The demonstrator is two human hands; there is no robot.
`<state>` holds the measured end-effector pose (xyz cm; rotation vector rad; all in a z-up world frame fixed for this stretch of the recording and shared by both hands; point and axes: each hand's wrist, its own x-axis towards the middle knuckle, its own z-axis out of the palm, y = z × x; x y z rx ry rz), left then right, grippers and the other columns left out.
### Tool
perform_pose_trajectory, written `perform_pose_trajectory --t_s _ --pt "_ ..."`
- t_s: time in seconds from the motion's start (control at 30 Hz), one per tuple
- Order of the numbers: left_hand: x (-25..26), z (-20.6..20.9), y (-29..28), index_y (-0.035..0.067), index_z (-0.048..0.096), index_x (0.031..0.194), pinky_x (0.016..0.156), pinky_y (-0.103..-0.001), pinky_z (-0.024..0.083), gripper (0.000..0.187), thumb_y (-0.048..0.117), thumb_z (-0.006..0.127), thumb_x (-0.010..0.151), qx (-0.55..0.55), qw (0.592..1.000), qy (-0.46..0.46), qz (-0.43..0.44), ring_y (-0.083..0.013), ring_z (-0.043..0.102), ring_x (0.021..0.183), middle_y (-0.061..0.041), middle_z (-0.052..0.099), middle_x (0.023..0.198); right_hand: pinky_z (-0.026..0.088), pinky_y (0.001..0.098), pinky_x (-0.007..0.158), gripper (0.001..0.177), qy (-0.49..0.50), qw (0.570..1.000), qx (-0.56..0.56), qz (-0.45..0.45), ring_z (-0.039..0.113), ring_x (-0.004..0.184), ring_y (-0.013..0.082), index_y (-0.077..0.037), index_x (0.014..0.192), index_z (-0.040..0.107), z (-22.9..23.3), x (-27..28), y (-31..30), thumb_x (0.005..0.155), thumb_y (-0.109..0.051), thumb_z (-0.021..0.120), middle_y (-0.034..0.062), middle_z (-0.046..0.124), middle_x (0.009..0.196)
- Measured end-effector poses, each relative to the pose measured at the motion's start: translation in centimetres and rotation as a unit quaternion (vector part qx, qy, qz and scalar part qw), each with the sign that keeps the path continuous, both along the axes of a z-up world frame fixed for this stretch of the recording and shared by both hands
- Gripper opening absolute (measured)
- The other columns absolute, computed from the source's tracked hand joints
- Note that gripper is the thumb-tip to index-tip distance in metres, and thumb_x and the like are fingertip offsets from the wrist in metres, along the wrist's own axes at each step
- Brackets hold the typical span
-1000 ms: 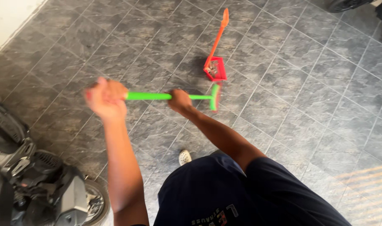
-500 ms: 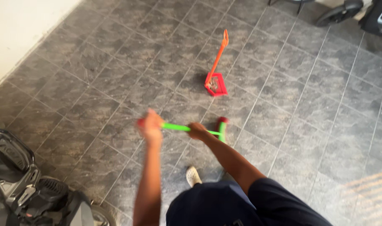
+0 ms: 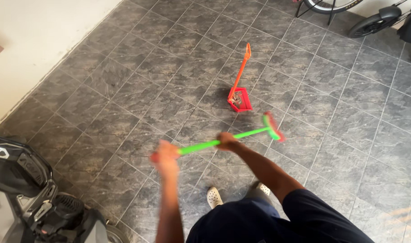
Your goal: The person sweeps a tiled floor using a green broom and a red dustpan. They gather debris into the dustpan, move around a parked motorcycle and bicycle, and continue sweeping different sections of the floor.
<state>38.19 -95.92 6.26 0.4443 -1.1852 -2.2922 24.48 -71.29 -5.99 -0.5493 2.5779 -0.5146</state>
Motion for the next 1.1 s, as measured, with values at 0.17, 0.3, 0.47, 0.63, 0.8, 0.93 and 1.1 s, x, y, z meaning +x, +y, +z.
perform_pose_trajectory --t_s 0.17,0.3,0.47,0.63,0.8,0.93,1.1 --pt "1.1 12.5 -8.7 0.016 0.03 0.061 0.044 -0.029 0.022 0.057 0.022 0.061 0.109 -0.013 0.977 0.201 0.065 -0.0089 0.028 0.044 0.003 0.028 0.053 0.062 0.0441 0.074 0.039 -0.08 0.991 -0.095 0.046 0.075 0.081 0.0253 -0.017 0.105 0.076 4.8 2.5 -13.1 0.092 -0.047 0.056 0.0096 0.076 0.09" --pt "1.7 15.1 -4.9 0.014 0.032 0.059 0.045 -0.031 0.026 0.054 0.015 0.063 0.103 -0.09 0.973 0.207 0.05 -0.0125 0.031 0.042 0.0 0.034 0.051 0.057 0.0438 0.083 0.072 -0.122 0.974 -0.146 0.126 0.07 0.092 0.0253 -0.012 0.119 0.068 8.5 5.5 -12.2 0.079 -0.072 0.069 0.0124 0.074 0.101" --pt "1.9 12.1 5.3 0.005 0.046 0.069 0.045 -0.029 0.024 0.03 -0.004 0.066 0.089 -0.027 0.987 0.138 0.077 -0.0099 0.034 0.048 -0.001 0.042 0.059 0.057 0.046 0.083 0.062 -0.146 0.974 -0.144 0.098 0.072 0.091 0.0311 -0.006 0.103 0.077 3.6 6.8 -4.2 0.079 -0.064 0.073 0.0179 0.076 0.093" --pt "-1.5 8.5 18.4 0.008 0.039 0.059 0.045 -0.031 0.026 0.044 -0.001 0.066 0.093 -0.06 0.992 0.092 0.063 -0.011 0.037 0.045 -0.002 0.045 0.056 0.057 0.0486 0.08 0.027 -0.109 0.983 -0.145 0.009 0.073 0.09 0.0368 -0.012 0.095 0.078 -2.2 2.7 9.0 0.083 -0.035 0.069 0.0187 0.075 0.093" --pt "-4.1 3.7 28.0 0.009 0.04 0.058 0.048 -0.031 0.03 0.043 0.007 0.062 0.095 -0.002 0.996 0.089 -0.001 -0.0097 0.038 0.047 -0.001 0.045 0.055 0.056 0.0517 0.08 0.022 -0.057 0.991 -0.107 -0.062 0.071 0.092 0.0419 -0.013 0.097 0.078 -1.7 -0.1 22.1 0.084 -0.026 0.065 0.0208 0.074 0.095" --pt "-3.5 -2.9 35.8 0.004 0.055 0.056 0.057 -0.031 0.039 0.041 0.011 0.06 0.097 -0.099 0.982 -0.079 -0.143 -0.0127 0.05 0.056 -0.004 0.057 0.058 0.05 0.0594 0.095 0.023 -0.034 0.993 0.097 -0.063 0.071 0.102 0.039 -0.012 0.099 0.075 -1.3 -1.5 32.8 0.088 -0.028 0.063 0.0185 0.074 0.102" --pt "0.7 -7.7 42.9 0.008 0.051 0.059 0.065 -0.032 0.045 0.044 0.008 0.063 0.101 -0.035 0.991 0.008 -0.125 -0.015 0.053 0.06 -0.002 0.052 0.059 0.027 0.0729 0.113 0.023 0.077 0.989 0.123 -0.041 0.066 0.111 0.0359 -0.014 0.095 0.077 0.3 0.9 40.3 0.079 -0.026 0.067 0.0131 0.075 0.104"
